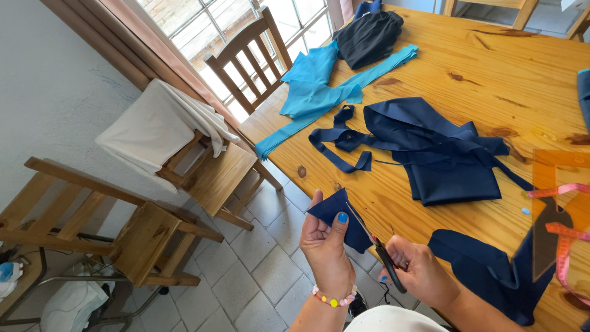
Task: The person uses scissors to cut a long strip of dark blue fabric on a wooden table. They trim the edges of the fabric strip and then fold it to check the alignment. The workspace contains other fabric pieces, a measuring tape, and a ruler.
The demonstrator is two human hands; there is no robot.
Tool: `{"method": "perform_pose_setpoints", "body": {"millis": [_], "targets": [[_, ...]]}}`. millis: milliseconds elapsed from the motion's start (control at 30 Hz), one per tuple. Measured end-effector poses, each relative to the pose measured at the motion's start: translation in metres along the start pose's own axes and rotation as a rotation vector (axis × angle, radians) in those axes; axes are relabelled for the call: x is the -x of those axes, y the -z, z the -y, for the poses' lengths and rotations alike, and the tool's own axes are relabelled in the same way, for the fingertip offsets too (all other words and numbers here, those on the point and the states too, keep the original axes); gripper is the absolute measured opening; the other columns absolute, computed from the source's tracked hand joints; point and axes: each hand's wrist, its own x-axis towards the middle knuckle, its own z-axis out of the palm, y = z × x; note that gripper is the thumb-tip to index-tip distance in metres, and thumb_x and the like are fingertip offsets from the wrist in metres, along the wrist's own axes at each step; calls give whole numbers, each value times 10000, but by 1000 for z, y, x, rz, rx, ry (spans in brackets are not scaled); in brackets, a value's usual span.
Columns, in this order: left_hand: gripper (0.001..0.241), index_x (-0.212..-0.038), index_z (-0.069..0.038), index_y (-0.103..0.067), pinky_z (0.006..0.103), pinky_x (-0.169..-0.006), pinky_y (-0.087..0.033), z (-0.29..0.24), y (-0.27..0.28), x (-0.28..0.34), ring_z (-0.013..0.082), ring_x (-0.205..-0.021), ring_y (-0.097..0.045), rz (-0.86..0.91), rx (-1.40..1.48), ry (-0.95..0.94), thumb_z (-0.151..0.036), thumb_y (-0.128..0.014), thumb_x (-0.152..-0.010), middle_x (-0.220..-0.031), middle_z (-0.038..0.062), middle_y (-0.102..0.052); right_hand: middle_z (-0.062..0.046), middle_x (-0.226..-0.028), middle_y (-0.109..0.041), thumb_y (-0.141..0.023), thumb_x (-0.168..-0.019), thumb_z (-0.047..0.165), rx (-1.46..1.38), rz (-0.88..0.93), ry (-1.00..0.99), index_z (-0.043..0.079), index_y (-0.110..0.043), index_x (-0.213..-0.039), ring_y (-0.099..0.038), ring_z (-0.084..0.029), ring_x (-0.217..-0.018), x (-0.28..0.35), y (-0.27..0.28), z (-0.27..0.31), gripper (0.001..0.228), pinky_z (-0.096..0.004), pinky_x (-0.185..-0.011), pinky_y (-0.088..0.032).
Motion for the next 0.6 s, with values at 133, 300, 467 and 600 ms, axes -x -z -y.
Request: {"method": "perform_pose_setpoints", "body": {"millis": [133, 300, 467, 600], "targets": [[664, -1410, 32, -609, 356, -904, -605, -2, -1, 0, 226, -999, -724, -7, -3, 8, 17, -783, -770, -1130, 188, -773, -3, -579, -703, -899, -692, 27, 11, -8, 13, 100, -654, -739, -591, -92, -522, 0, 0, 0, 260, -261, -507, -546], [669, -1407, 40, -609, 357, -924, -592, -3, -1, 0, 225, -990, -720, 0, -5, 14, 14, -787, -763, -1119, 188, -772, 0, -600, -713, -901, -685, 43, 37, 17, -44, 112, -672, -746, -601, -96, -540, -1, 1, 13, 246, -264, -519, -536], [669, -1400, 37, -621, 361, -873, -624, -3, 0, 2, 214, -956, -726, 2, -36, 19, -11, -805, -759, -1074, 168, -780, 17, -596, -574, -854, -650, -6, 38, 1, 61, 107, -652, -740, -479, -98, -554, -6, 2, 19, 248, -272, -513, -432], [638, -1378, 51, -631, 346, -833, -641, -6, -1, 3, 201, -926, -733, 27, -68, -13, -30, -806, -770, -1066, 168, -787, 24, -619, -603, -877, -634, -1, 33, 8, 104, 114, -657, -767, -480, -97, -573, -9, 3, 21, 283, -268, -529, -445]]}}
